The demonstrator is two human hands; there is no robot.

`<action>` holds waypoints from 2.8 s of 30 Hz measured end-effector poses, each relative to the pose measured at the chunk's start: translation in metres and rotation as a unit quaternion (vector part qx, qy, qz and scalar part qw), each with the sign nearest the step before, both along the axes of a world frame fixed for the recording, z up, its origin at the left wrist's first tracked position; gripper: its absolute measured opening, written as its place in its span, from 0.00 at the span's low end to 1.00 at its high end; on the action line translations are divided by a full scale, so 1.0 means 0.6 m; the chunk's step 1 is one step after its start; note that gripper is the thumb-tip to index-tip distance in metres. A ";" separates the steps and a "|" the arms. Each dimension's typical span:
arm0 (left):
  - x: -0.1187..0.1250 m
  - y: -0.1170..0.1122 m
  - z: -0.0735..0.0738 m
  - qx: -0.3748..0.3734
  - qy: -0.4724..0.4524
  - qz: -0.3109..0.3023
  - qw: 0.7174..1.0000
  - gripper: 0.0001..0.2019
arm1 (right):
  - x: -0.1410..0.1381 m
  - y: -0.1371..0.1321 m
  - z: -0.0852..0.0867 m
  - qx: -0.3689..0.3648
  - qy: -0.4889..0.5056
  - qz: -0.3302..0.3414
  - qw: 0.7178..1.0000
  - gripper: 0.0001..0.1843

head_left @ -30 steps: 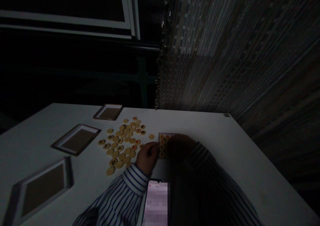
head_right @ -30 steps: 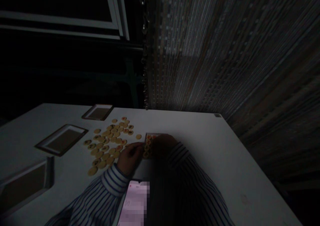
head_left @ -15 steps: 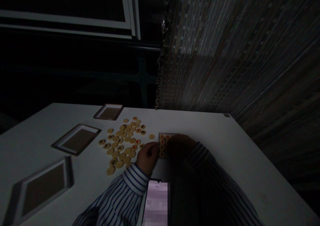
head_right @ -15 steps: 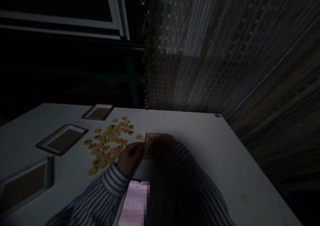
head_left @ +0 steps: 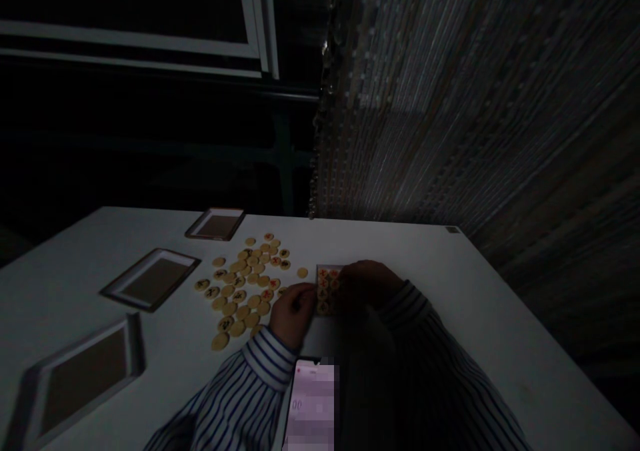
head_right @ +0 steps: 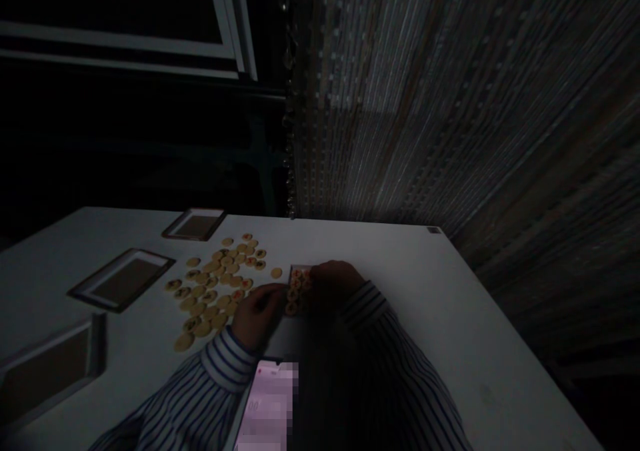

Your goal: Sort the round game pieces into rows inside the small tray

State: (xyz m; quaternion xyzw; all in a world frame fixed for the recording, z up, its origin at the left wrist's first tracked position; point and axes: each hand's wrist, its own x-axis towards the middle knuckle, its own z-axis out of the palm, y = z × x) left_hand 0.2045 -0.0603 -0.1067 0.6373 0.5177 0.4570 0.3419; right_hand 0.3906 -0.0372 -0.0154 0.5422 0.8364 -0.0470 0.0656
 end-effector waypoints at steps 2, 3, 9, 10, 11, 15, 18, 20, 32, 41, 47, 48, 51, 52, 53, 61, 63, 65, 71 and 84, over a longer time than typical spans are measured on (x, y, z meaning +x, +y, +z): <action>0.001 0.000 0.001 0.002 0.003 0.007 1.000 0.10 | 0.003 -0.002 0.006 0.020 -0.004 0.003 1.000 0.15; 0.001 -0.001 0.001 0.001 0.005 0.008 1.000 0.10 | 0.004 -0.003 0.009 0.027 -0.006 0.003 1.000 0.14; 0.001 -0.002 0.004 -0.003 0.000 0.000 1.000 0.10 | 0.009 -0.008 0.017 0.037 -0.006 -0.003 0.999 0.12; 0.001 -0.002 0.005 -0.003 0.000 -0.001 1.000 0.10 | 0.009 -0.008 0.017 0.041 -0.005 -0.002 0.999 0.12; 0.000 -0.002 0.006 -0.002 0.001 -0.001 1.000 0.10 | 0.009 -0.008 0.017 0.043 -0.005 0.000 0.999 0.12; 0.000 -0.003 0.010 0.000 0.000 0.003 1.000 0.10 | 0.009 -0.008 0.019 0.046 -0.005 -0.002 0.999 0.12; 0.000 -0.003 0.011 0.000 -0.005 0.006 1.000 0.10 | 0.007 -0.008 0.022 0.039 -0.008 -0.002 0.999 0.12; 0.000 -0.003 0.012 0.003 -0.001 0.007 1.000 0.10 | 0.006 -0.009 0.025 0.038 -0.010 -0.002 0.999 0.12; -0.003 -0.008 0.016 0.039 0.031 0.004 0.999 0.10 | -0.003 -0.013 0.027 0.041 -0.003 -0.003 0.999 0.13; -0.021 -0.013 0.033 0.052 0.010 0.020 0.998 0.09 | -0.012 -0.017 0.043 0.091 0.029 0.007 0.995 0.15; -0.061 -0.036 0.055 0.062 0.009 0.076 0.995 0.11 | -0.027 -0.027 0.048 0.121 0.065 0.005 0.990 0.16; -0.070 -0.042 0.059 0.068 0.008 0.082 0.994 0.11 | -0.029 -0.029 0.047 0.123 0.071 0.008 0.990 0.16; -0.098 -0.062 0.069 0.075 0.026 0.078 0.994 0.11 | -0.035 -0.033 0.044 0.129 0.081 0.019 0.988 0.15; -0.107 -0.068 0.070 0.078 0.029 0.087 0.993 0.11 | -0.038 -0.034 0.043 0.132 0.080 0.026 0.988 0.15; -0.115 -0.074 0.071 0.082 0.033 0.097 0.991 0.11 | -0.041 -0.036 0.042 0.135 0.078 0.033 0.987 0.15; -0.181 -0.091 0.055 0.083 0.043 0.156 0.983 0.13 | -0.072 -0.051 0.043 0.138 0.093 0.070 0.984 0.15; -0.197 -0.088 0.053 0.089 0.042 0.170 0.980 0.13 | -0.083 -0.053 0.042 0.138 0.104 0.076 0.982 0.14; -0.211 -0.083 0.054 0.094 0.044 0.192 0.976 0.14 | -0.096 -0.054 0.040 0.141 0.108 0.082 0.981 0.14; -0.239 -0.063 0.038 0.089 0.065 0.239 0.965 0.16 | -0.148 -0.056 0.047 0.140 0.094 0.139 0.976 0.13; -0.235 -0.064 -0.035 0.159 0.172 0.226 0.946 0.14 | -0.254 -0.051 -0.047 0.163 0.149 0.179 0.959 0.09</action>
